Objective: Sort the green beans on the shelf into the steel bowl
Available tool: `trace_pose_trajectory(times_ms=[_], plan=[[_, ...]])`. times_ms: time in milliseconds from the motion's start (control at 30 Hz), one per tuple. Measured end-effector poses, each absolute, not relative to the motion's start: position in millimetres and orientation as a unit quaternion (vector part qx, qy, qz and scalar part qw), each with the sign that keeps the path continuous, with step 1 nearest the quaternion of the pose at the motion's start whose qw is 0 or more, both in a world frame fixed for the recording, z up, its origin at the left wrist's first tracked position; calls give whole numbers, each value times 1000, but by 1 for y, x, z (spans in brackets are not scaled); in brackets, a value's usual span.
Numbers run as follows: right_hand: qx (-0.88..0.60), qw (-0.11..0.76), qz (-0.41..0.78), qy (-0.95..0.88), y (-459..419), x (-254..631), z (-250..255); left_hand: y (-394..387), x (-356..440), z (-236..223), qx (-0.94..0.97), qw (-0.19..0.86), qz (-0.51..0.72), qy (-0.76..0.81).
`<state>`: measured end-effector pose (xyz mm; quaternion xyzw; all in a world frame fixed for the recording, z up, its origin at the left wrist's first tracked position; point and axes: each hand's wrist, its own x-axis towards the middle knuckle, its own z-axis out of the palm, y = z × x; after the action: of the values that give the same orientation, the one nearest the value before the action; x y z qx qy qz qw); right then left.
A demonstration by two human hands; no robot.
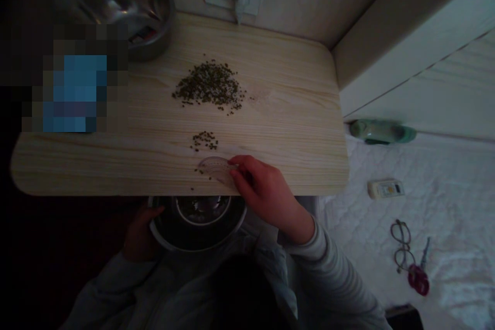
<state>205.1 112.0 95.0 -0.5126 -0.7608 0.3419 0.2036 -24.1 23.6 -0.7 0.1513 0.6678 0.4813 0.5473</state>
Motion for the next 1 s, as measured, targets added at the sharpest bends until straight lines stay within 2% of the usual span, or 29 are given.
trace_pose_trajectory(times_ms=[367, 533, 733, 867, 1000], plan=[[-484, 202, 356, -773, 110, 196, 92, 25, -19, 7, 63, 545, 482, 683], [-457, 175, 364, -793, 106, 191, 93, 29, -15, 15, 77, 575, 491, 651], [-411, 157, 386, -811, 99, 192, 97, 28, -16, 12, 86, 559, 496, 659], [-449, 190, 370, -791, 96, 199, 97, 26, -18, 10, 83, 545, 496, 671], [-519, 201, 327, -764, 97, 208, 92, 29, -15, 14, 57, 581, 484, 651]])
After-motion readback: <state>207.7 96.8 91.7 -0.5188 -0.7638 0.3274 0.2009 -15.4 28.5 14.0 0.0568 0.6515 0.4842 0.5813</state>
